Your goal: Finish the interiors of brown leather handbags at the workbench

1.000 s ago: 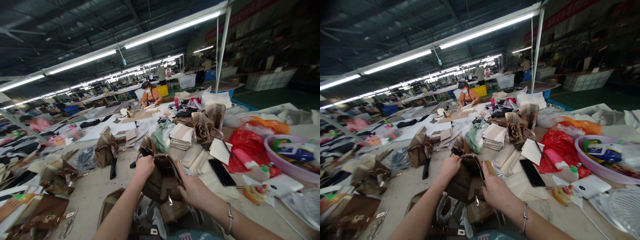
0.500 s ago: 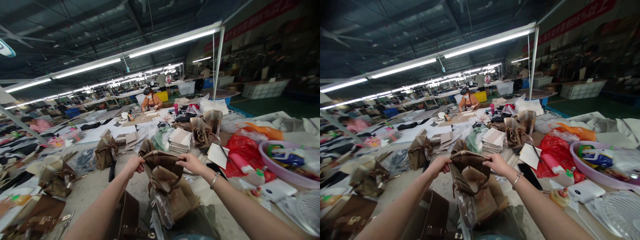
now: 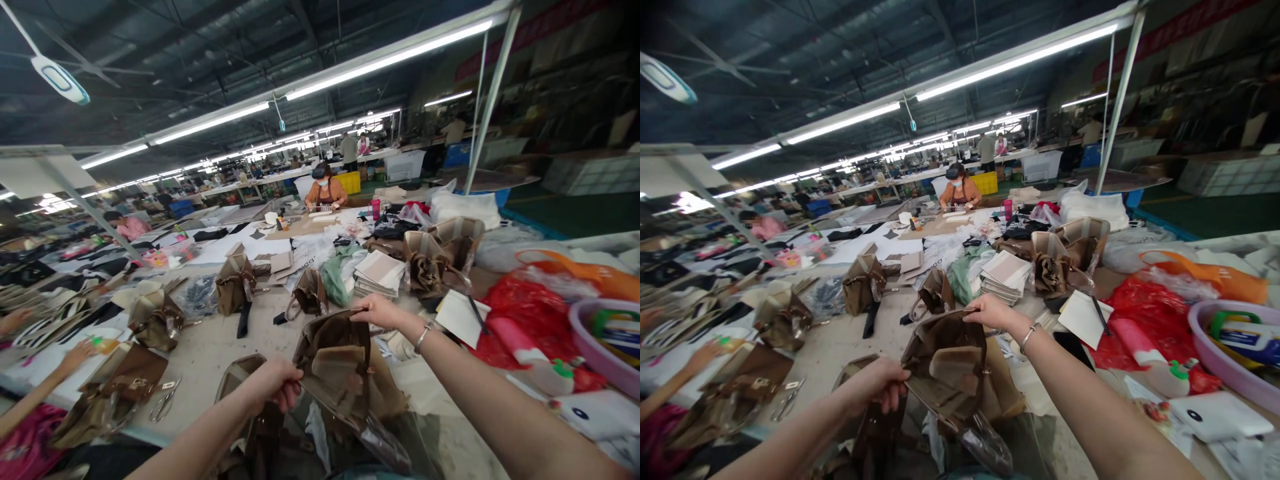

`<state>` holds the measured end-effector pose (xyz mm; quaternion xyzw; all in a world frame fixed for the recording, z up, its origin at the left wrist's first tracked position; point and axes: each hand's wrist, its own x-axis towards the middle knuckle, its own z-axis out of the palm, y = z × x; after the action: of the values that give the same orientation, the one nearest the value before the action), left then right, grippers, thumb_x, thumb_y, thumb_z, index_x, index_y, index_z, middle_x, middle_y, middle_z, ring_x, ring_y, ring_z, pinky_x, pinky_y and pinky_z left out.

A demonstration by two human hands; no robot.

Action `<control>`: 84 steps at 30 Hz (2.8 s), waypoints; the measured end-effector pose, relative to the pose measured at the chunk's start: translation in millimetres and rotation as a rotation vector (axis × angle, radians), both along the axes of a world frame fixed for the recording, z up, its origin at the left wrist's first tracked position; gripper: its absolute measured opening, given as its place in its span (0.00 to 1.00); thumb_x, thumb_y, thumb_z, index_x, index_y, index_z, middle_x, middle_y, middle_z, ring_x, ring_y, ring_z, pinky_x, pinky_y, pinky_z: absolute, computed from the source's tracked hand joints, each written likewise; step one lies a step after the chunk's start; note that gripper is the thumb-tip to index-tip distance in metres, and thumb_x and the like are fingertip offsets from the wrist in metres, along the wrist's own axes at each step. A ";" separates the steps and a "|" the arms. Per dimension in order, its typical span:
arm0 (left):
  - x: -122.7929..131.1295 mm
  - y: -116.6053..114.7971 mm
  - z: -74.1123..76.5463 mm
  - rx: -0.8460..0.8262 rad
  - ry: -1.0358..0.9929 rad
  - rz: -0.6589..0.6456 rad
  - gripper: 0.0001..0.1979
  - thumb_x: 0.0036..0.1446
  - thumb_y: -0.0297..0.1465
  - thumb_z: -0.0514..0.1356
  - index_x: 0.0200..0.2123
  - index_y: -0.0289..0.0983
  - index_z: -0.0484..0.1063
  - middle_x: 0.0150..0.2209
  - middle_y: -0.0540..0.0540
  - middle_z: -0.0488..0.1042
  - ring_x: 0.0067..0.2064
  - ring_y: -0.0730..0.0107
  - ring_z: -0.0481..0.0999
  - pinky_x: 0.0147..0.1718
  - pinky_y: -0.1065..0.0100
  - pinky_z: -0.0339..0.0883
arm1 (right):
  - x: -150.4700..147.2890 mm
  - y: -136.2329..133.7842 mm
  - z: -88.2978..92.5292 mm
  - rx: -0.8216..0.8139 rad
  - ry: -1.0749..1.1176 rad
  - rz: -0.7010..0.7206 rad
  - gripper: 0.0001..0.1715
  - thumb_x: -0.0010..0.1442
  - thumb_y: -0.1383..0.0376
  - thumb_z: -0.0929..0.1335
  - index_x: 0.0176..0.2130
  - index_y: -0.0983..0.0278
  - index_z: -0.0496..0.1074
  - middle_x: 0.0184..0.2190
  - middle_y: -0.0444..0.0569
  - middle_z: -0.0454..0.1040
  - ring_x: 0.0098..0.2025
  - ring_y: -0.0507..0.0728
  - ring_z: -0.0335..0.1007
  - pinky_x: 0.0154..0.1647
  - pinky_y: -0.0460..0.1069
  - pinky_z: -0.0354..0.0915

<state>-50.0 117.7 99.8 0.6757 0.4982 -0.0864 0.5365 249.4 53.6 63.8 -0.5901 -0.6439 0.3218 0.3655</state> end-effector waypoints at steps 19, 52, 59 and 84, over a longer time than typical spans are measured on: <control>77.3 27.4 -9.4 1.197 -0.290 -0.521 0.07 0.49 0.31 0.62 0.34 0.40 0.74 0.45 0.44 0.66 0.49 0.61 0.64 0.53 0.54 0.55 | -15.1 -16.6 -36.5 0.012 0.177 -0.042 0.31 0.46 0.57 0.72 0.49 0.64 0.71 0.44 0.50 0.75 0.44 0.60 0.71 0.48 0.54 0.65; 64.4 21.1 -3.8 1.359 -0.082 -0.425 0.10 0.46 0.38 0.64 0.26 0.38 0.68 0.36 0.46 0.67 0.45 0.60 0.64 0.56 0.50 0.47 | -25.3 -1.9 -31.5 0.261 -0.117 -0.243 0.14 0.57 0.58 0.65 0.31 0.63 0.77 0.29 0.47 0.77 0.32 0.54 0.70 0.36 0.47 0.62; 61.9 29.4 -14.0 1.300 -0.115 -0.424 0.10 0.52 0.37 0.59 0.24 0.38 0.71 0.35 0.47 0.70 0.40 0.64 0.68 0.50 0.57 0.55 | -24.6 -1.5 -36.1 0.282 -0.154 -0.229 0.13 0.57 0.58 0.66 0.31 0.63 0.76 0.29 0.47 0.77 0.32 0.54 0.69 0.35 0.47 0.62; 82.6 43.8 -21.8 1.075 0.045 -0.233 0.11 0.53 0.38 0.57 0.24 0.37 0.71 0.31 0.49 0.73 0.35 0.69 0.71 0.32 0.70 0.58 | -22.1 -1.5 -26.1 0.128 -0.090 -0.143 0.16 0.57 0.57 0.65 0.35 0.64 0.76 0.32 0.48 0.76 0.34 0.56 0.70 0.35 0.48 0.65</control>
<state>32.6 161.6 78.0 0.9033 0.4052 0.1070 0.0917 227.3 52.2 37.7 -0.6238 -0.6351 0.2263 0.3954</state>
